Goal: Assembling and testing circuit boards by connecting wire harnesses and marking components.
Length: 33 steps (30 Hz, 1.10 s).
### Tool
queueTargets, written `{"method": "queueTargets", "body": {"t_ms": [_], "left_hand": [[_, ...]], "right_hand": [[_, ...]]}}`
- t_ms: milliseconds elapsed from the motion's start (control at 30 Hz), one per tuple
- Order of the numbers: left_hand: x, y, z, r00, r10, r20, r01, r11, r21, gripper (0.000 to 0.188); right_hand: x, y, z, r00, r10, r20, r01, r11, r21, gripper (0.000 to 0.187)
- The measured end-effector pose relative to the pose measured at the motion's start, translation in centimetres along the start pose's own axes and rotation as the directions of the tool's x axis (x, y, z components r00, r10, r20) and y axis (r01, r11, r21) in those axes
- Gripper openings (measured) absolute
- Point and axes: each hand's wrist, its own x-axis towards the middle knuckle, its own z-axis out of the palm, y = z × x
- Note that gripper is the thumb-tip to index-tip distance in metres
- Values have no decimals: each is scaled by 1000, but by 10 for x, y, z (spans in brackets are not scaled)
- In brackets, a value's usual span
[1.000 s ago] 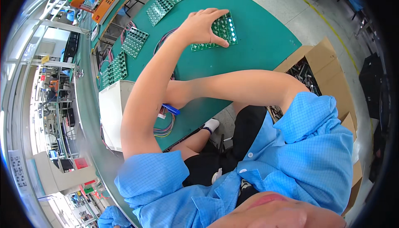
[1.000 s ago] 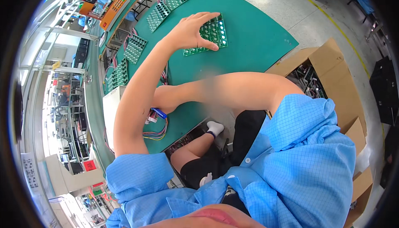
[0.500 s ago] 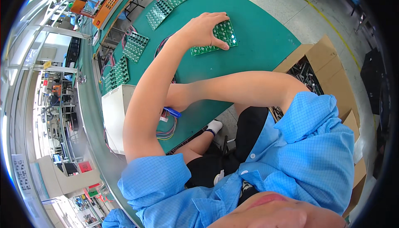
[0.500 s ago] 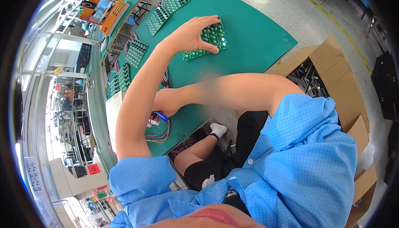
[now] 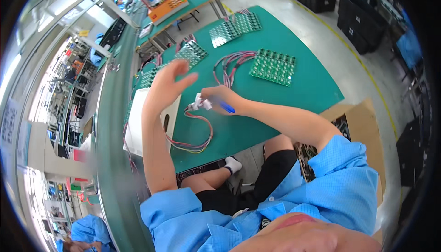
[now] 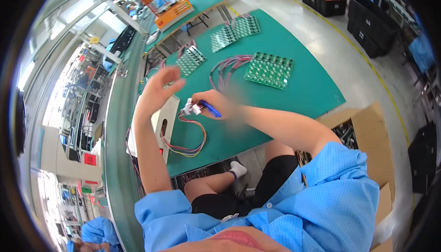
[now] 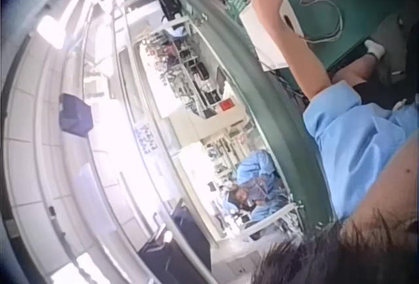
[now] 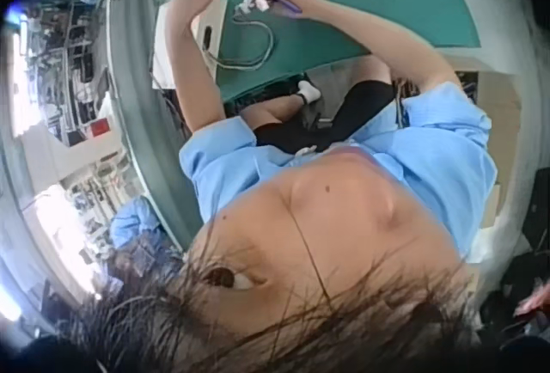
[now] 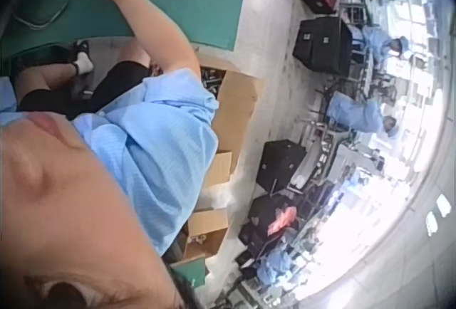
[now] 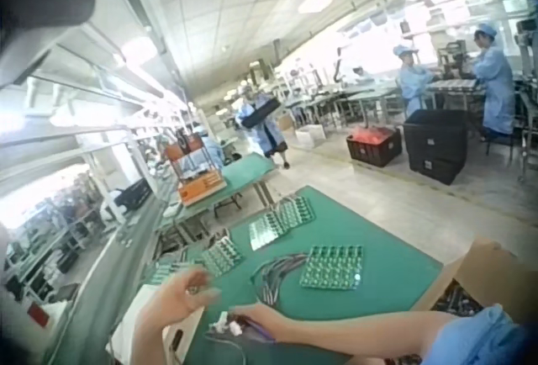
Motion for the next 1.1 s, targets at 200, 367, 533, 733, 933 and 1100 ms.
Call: {"method": "queueTargets", "body": {"t_ms": [200, 367, 533, 733, 933, 1100], "left_hand": [[-76, -69, 44, 993, -117, 18, 113, 893, -435, 17], [-85, -69, 69, 990, -124, -61, 79, 871, -486, 18], [-96, -67, 69, 984, -176, -21, 147, 875, -461, 22], [-119, -70, 70, 970, -229, -81, 190, 923, -334, 24], [-122, -71, 54, 988, -122, 90, 148, 908, -393, 25], [-98, -79, 63, 984, -134, -117, 51, 841, -539, 28]], "right_hand": [[0, -1, 5, 997, -50, -56, 55, 994, 96, 9], [2, -7, 6, 978, 202, 52, -198, 977, -82, 7], [8, -20, 4, 988, 148, -41, -144, 984, 102, 9], [9, -22, 0, 961, 273, -34, -272, 962, 33, 16], [7, -22, 7, 982, 158, 103, -161, 987, 20, 6], [3, -23, 14, 977, 148, 156, -120, 976, -180, 11]]}}
